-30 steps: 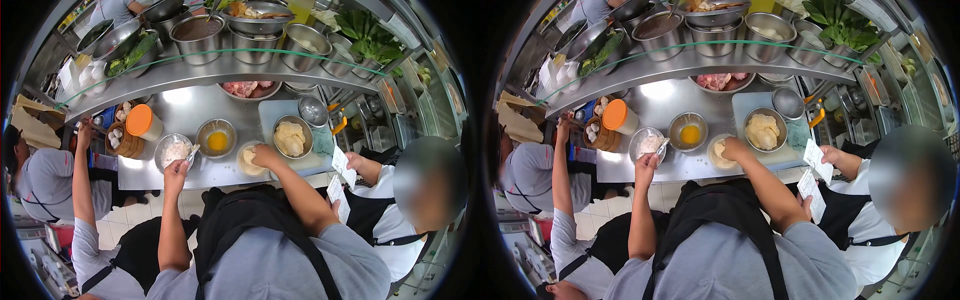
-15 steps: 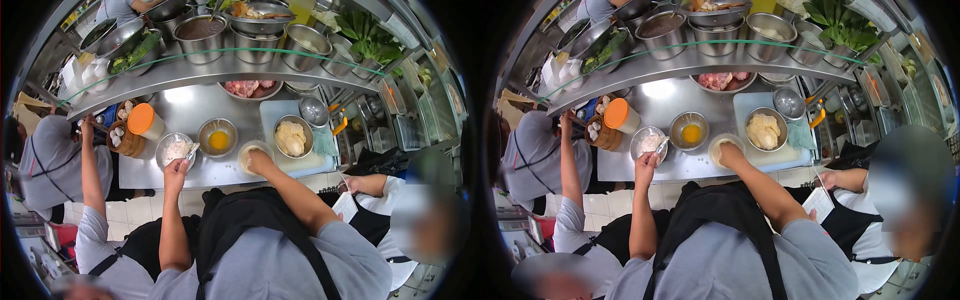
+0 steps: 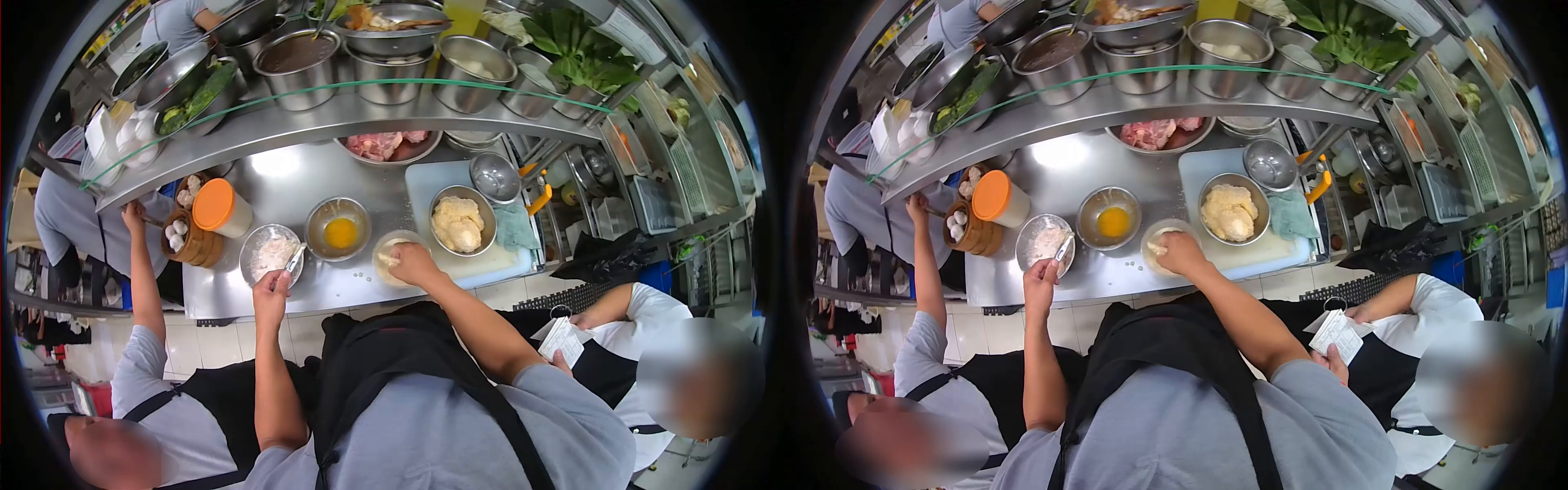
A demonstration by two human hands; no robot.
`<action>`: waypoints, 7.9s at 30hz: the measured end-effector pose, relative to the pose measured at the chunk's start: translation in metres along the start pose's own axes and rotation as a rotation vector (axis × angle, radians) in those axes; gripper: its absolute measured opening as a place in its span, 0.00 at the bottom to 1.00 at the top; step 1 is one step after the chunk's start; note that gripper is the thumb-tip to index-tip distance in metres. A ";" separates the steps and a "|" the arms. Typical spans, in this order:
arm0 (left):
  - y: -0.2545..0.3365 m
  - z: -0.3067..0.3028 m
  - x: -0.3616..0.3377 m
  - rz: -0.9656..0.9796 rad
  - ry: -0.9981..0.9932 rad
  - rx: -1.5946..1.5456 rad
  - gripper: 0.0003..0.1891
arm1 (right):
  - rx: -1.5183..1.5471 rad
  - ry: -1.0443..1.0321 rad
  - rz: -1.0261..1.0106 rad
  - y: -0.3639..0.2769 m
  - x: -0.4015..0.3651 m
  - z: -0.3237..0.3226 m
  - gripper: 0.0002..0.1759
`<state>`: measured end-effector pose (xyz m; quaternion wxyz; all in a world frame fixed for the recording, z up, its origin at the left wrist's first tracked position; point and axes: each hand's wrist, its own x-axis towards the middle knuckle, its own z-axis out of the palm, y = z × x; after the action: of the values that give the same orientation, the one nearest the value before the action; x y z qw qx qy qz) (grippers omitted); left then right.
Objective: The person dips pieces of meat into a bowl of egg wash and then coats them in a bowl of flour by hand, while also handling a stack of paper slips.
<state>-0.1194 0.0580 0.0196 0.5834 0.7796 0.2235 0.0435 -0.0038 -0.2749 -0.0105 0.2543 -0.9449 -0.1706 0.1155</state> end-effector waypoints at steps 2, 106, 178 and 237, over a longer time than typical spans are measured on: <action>0.003 0.003 0.002 -0.017 0.001 -0.001 0.15 | 0.260 -0.065 0.017 0.014 0.003 0.011 0.16; 0.067 0.087 0.069 0.322 -0.320 1.219 0.15 | -0.010 -0.257 0.112 0.009 -0.005 0.005 0.28; 0.088 0.068 0.064 0.308 0.160 0.627 0.12 | -0.139 -0.199 0.065 0.020 0.017 0.041 0.37; 0.069 0.022 -0.010 0.080 -0.041 0.373 0.13 | -0.056 -0.221 0.026 0.008 0.002 0.013 0.20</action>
<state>-0.1005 0.0199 0.0785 0.4310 0.8832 0.1846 0.0089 -0.0038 -0.2748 -0.0254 0.2057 -0.9353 -0.1888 0.2176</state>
